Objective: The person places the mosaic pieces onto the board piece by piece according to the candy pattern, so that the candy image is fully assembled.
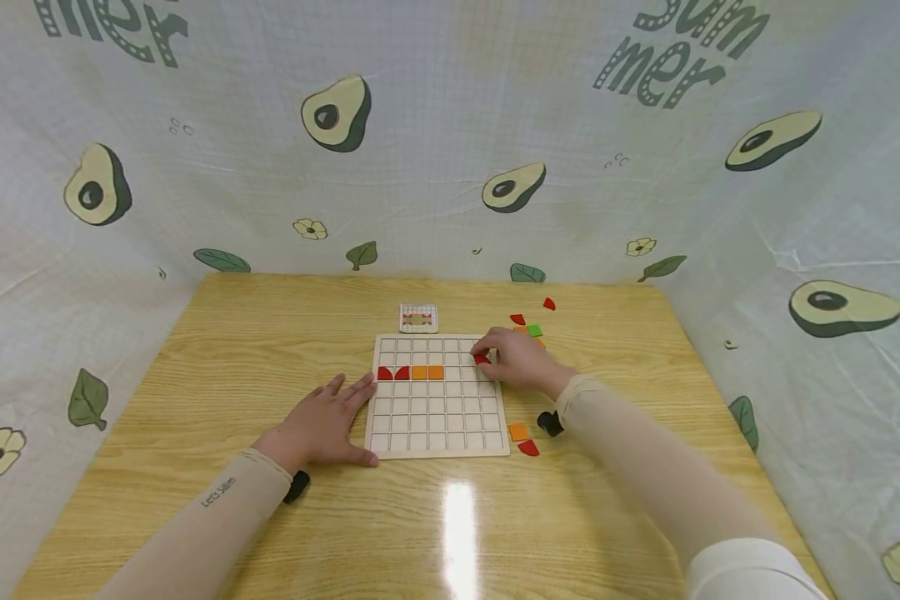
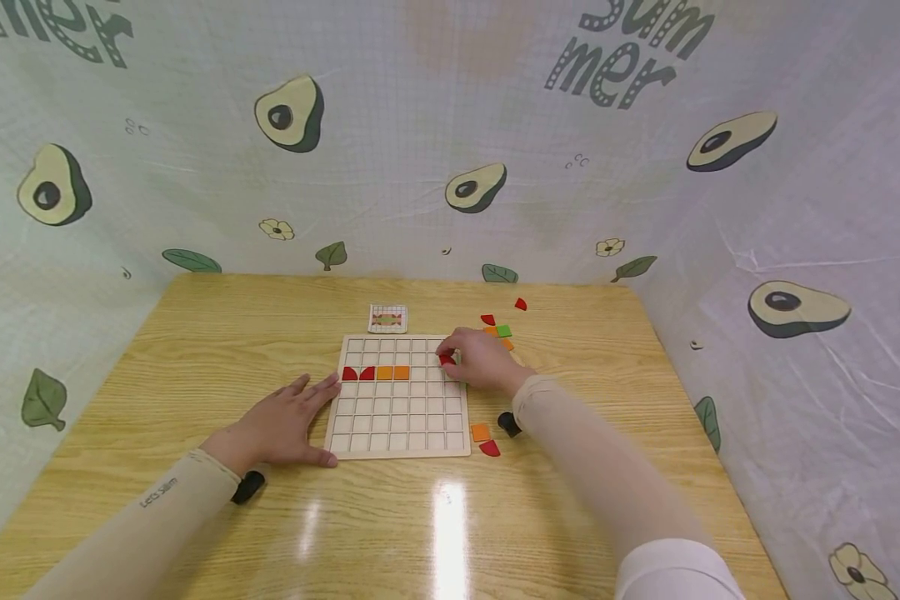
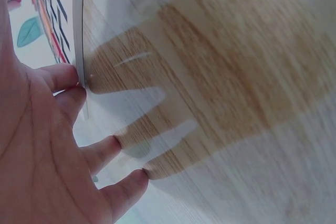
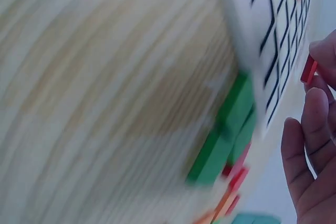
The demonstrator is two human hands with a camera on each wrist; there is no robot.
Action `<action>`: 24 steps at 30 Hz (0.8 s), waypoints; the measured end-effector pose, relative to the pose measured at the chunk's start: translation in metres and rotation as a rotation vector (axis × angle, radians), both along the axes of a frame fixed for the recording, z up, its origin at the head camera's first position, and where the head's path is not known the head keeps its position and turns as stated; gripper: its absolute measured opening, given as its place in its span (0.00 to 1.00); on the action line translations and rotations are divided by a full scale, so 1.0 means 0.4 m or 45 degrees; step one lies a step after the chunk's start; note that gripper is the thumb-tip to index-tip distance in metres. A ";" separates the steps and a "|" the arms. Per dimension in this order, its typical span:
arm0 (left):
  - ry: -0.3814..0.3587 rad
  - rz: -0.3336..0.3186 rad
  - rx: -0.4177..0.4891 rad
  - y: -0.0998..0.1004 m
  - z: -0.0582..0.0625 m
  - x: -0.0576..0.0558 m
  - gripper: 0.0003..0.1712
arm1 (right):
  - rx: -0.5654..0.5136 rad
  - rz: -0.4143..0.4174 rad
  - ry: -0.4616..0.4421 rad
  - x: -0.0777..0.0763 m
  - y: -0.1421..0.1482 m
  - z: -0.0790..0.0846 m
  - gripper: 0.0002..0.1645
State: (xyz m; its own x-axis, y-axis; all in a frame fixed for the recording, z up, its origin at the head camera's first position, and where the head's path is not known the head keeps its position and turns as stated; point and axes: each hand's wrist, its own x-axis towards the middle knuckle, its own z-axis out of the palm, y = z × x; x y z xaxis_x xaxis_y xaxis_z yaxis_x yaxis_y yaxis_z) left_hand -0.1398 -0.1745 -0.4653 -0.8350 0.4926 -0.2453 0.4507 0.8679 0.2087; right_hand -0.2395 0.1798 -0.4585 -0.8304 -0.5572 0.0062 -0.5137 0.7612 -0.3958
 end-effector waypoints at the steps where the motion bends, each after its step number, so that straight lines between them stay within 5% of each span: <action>1: -0.001 -0.001 0.003 0.000 0.000 0.001 0.68 | -0.006 0.007 -0.012 0.000 -0.014 -0.003 0.14; 12: 0.002 -0.011 0.014 -0.001 -0.008 -0.002 0.69 | 0.062 0.085 0.019 0.006 -0.105 -0.042 0.13; 24: -0.005 -0.002 -0.012 -0.005 -0.009 -0.005 0.69 | 0.115 0.059 0.039 0.013 -0.126 -0.038 0.15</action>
